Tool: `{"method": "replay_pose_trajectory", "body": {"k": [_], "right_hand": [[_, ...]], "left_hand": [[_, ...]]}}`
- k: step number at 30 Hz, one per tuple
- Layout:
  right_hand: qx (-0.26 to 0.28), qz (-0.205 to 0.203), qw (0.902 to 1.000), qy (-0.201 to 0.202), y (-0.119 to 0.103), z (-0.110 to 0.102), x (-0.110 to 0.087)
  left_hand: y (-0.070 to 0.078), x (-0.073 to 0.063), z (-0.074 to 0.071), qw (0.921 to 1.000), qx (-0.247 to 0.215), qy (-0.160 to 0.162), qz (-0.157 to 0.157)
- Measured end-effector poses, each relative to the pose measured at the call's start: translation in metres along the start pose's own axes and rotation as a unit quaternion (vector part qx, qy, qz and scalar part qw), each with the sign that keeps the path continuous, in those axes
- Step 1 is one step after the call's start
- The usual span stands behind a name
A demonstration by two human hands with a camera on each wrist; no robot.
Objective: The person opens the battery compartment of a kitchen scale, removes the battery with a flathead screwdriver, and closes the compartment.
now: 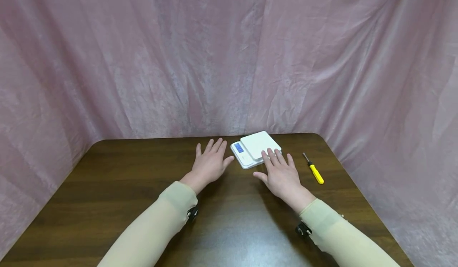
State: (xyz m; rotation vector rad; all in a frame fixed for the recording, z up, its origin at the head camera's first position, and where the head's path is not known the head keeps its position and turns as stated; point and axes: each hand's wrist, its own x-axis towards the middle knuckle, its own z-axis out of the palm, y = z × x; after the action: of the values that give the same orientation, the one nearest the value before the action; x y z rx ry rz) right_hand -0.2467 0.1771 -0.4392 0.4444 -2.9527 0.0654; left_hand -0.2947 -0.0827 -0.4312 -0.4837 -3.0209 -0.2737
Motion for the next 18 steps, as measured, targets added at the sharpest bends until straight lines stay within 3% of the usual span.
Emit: {"method": "replay_pose_trajectory", "body": {"k": [18], "right_hand": [[0.023,0.016,0.9992,-0.027,0.000,0.006,0.010]], "left_hand": [[-0.002,0.022,0.009,0.9998,-0.014,-0.012,-0.012]]}}
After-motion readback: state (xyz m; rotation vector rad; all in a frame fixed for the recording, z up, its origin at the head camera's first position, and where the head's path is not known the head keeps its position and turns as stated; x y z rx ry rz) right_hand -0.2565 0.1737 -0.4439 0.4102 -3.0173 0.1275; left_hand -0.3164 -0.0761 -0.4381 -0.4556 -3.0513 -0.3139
